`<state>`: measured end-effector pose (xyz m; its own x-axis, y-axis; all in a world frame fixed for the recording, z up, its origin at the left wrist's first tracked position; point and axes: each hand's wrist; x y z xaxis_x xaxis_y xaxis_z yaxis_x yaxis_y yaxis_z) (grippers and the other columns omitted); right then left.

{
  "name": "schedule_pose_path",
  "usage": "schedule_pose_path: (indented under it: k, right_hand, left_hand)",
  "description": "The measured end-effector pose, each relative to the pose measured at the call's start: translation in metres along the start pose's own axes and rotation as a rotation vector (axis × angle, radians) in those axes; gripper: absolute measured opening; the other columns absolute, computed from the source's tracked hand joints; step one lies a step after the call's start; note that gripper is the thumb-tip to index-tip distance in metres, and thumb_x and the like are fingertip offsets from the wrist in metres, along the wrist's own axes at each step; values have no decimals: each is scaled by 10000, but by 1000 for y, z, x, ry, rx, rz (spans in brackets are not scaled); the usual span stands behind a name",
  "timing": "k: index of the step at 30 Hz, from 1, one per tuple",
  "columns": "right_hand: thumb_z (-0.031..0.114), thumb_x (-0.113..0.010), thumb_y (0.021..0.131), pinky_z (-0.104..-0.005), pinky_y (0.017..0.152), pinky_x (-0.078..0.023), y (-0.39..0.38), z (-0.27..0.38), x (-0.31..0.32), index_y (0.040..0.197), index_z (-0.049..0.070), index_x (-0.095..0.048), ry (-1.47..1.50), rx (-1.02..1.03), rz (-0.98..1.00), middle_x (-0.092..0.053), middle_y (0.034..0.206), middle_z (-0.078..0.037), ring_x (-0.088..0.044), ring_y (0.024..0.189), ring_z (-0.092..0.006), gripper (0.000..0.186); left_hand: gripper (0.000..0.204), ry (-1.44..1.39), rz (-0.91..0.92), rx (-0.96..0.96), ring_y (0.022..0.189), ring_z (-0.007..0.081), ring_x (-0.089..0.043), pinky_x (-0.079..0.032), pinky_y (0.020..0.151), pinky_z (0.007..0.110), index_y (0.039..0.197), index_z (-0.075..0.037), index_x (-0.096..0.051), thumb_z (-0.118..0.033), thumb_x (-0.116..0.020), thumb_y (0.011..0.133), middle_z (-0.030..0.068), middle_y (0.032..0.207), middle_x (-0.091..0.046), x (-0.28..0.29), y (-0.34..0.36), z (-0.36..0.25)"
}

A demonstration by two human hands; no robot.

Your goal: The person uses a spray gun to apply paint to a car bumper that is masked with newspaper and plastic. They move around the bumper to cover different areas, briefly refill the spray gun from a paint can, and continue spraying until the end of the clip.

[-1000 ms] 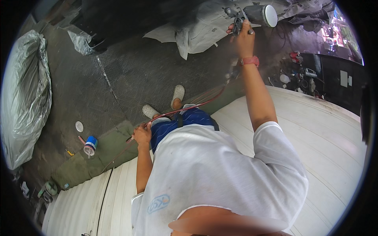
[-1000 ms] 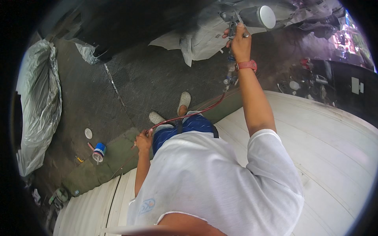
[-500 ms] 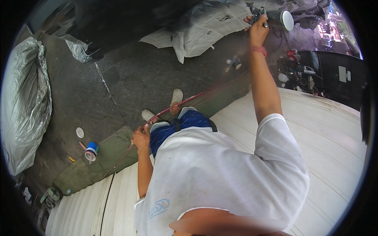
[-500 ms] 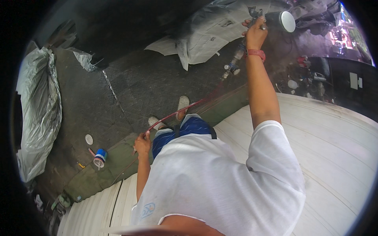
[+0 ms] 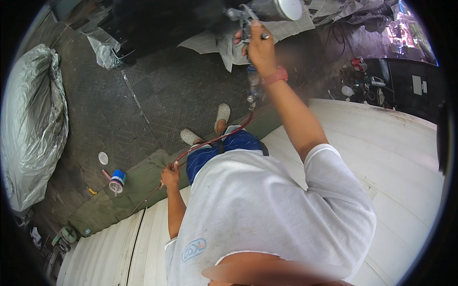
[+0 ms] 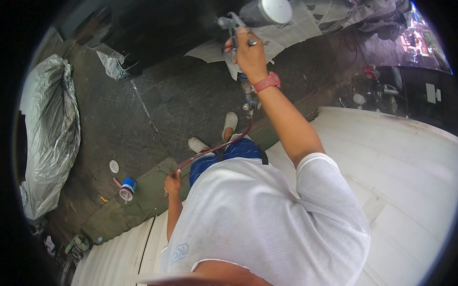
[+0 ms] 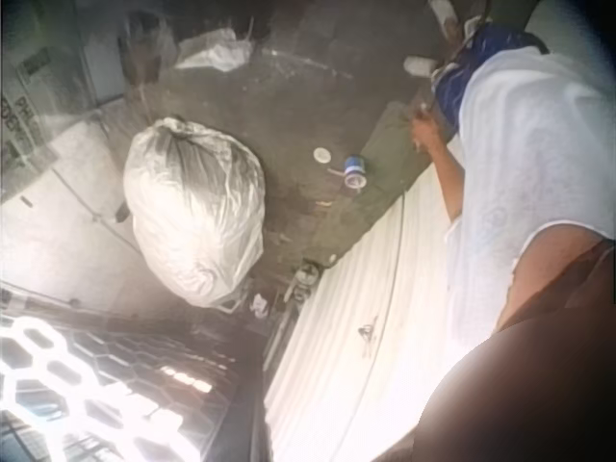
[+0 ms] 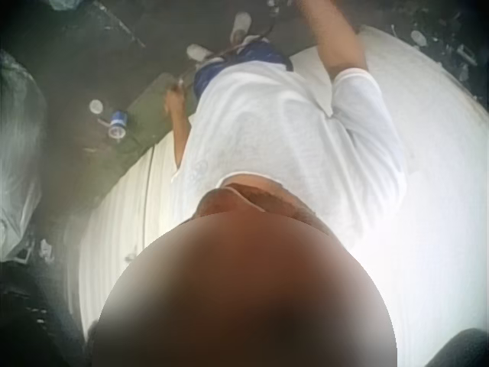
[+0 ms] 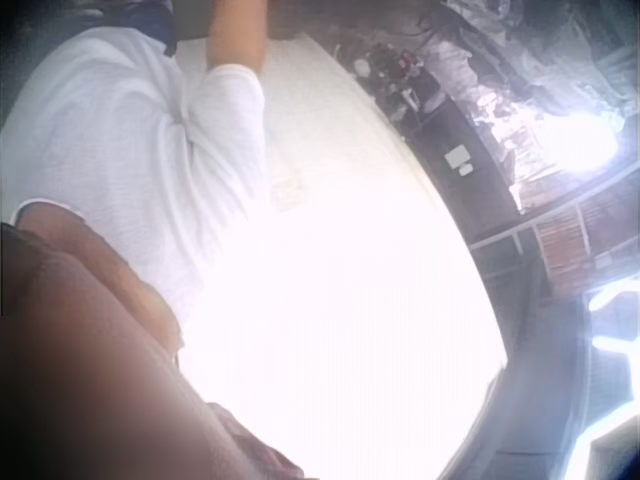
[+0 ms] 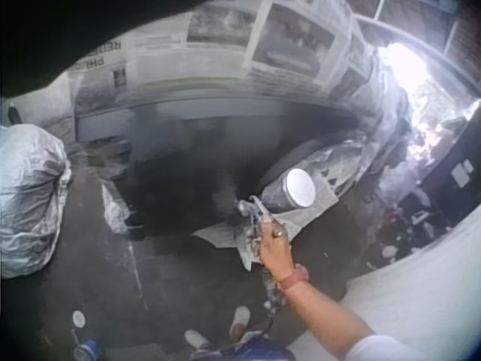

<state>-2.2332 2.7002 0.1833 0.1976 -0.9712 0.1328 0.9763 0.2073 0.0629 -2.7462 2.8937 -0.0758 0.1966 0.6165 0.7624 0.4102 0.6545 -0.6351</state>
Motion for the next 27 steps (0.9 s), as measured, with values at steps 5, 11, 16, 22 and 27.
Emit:
schedule_pose_path:
  k: [5,11,16,22,27]
  right_hand:
    - [502,-460,1164,-259,517,-524,-36,11,-61,1272,23,-677,17,-30,146,-735,931,-74,-729,794,-141,537]
    - [412,-530,1158,-267,647,-555,-67,28,-121,1506,69,-612,94,54,296,-707,854,-44,-692,749,-114,496]
    - [421,-503,1165,-253,544,-537,-66,43,-133,1445,54,-668,232,39,451,-724,842,-49,-712,717,-115,491]
    - [457,-517,1152,-258,486,-513,-33,39,-91,1343,45,-702,79,-3,212,-742,864,-57,-721,698,-122,491]
    - [490,-501,1150,-271,488,-517,2,24,-16,1247,15,-699,-38,6,47,-750,876,-75,-737,710,-145,525]
  left_hand:
    - [591,-101,-4,37,1150,405,-743,-504,997,621,1235,-155,-793,-670,-657,979,149,1185,-803,-8,-8,51]
    - [587,-125,36,132,1160,392,-745,-525,995,566,1214,-143,-803,-664,-674,974,139,1181,-807,-12,-24,89]
    - [620,-146,66,176,1165,386,-748,-540,1013,534,1245,-136,-803,-676,-675,968,145,1200,-804,-18,-29,98]
    - [660,-105,2,75,1156,395,-752,-536,1025,544,1292,-134,-793,-693,-663,966,177,1212,-797,-17,-26,71]
    - [658,-40,24,-37,1175,419,-727,-486,1056,611,1302,-132,-788,-688,-641,981,191,1204,-794,-9,-18,20]
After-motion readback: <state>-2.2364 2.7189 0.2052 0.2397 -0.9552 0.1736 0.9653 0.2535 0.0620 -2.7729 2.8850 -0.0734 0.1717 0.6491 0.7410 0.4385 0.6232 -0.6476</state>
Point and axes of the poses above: each hand's wrist, its own y-axis towards the middle knuckle, its own x-axis out of the back of the hand, z = x × y
